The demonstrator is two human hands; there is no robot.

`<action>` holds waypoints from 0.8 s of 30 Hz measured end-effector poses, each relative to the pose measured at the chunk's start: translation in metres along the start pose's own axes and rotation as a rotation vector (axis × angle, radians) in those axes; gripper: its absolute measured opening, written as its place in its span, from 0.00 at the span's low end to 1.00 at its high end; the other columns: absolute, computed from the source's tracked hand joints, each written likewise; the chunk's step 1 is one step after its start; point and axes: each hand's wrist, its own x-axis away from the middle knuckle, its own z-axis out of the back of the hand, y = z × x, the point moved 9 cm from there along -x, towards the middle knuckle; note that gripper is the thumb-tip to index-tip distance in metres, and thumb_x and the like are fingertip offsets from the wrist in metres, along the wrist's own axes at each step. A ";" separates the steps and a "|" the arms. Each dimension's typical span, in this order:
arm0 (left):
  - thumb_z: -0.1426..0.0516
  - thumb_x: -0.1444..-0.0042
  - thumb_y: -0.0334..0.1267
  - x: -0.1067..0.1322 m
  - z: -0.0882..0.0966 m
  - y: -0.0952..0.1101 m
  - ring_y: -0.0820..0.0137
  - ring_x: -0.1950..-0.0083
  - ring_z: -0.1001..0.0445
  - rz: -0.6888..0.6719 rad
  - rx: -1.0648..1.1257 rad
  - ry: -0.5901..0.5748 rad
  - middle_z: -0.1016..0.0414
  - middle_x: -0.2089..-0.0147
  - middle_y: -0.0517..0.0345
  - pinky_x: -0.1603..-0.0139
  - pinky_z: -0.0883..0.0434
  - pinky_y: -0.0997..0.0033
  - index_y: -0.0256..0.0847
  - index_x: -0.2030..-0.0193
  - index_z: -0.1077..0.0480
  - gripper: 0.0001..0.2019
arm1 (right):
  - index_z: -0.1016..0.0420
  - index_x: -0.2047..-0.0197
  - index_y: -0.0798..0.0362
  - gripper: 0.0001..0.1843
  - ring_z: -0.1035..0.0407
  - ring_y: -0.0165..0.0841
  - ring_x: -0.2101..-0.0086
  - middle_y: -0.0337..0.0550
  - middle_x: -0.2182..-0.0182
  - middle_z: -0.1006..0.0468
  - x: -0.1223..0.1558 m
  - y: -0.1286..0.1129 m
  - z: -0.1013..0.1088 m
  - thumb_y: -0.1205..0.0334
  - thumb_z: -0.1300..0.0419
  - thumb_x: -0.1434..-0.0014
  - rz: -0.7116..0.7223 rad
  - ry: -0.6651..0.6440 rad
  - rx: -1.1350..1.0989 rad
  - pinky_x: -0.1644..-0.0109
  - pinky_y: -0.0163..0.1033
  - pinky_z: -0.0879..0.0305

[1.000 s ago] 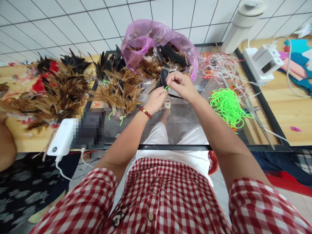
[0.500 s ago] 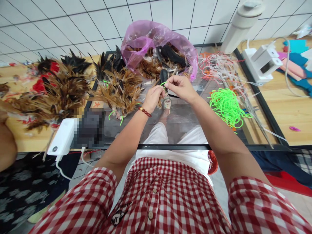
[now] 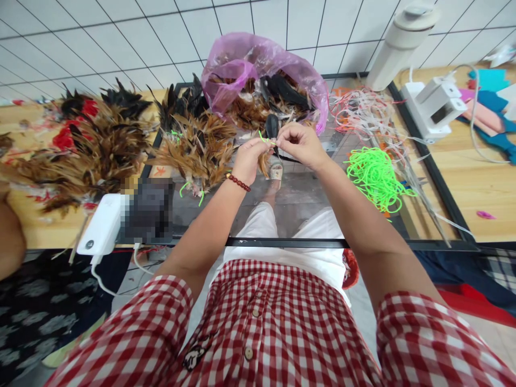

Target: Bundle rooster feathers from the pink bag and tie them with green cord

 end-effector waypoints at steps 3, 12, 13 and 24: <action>0.37 0.50 0.34 0.000 0.001 0.000 0.72 0.61 0.25 -0.006 0.014 0.005 0.23 0.70 0.61 0.52 0.28 0.70 0.39 0.73 0.24 0.03 | 0.22 0.63 0.49 0.22 0.30 0.31 0.65 0.39 0.65 0.23 0.002 0.000 -0.003 0.44 0.24 0.52 -0.024 -0.020 -0.047 0.60 0.38 0.31; 0.40 0.47 0.32 -0.005 0.008 -0.003 0.72 0.62 0.24 0.037 -0.036 0.037 0.23 0.68 0.60 0.57 0.27 0.69 0.40 0.71 0.24 0.04 | 0.18 0.70 0.51 0.17 0.29 0.32 0.71 0.40 0.72 0.20 0.005 0.000 -0.011 0.48 0.23 0.56 -0.150 0.018 -0.041 0.66 0.38 0.31; 0.39 0.46 0.33 -0.006 0.009 -0.004 0.71 0.62 0.24 0.040 -0.048 0.035 0.23 0.66 0.59 0.57 0.27 0.69 0.40 0.70 0.24 0.03 | 0.18 0.72 0.51 0.17 0.29 0.32 0.71 0.40 0.73 0.20 0.005 0.000 -0.010 0.49 0.23 0.56 -0.153 0.033 -0.039 0.67 0.38 0.31; 0.32 0.51 0.37 0.012 0.018 0.050 0.58 0.36 0.32 -0.420 -0.498 0.235 0.25 0.44 0.50 0.34 0.33 0.56 0.41 0.70 0.22 0.04 | 0.23 0.78 0.51 0.14 0.32 0.30 0.75 0.40 0.78 0.23 0.007 -0.020 -0.006 0.54 0.24 0.57 -0.112 0.181 0.130 0.71 0.37 0.35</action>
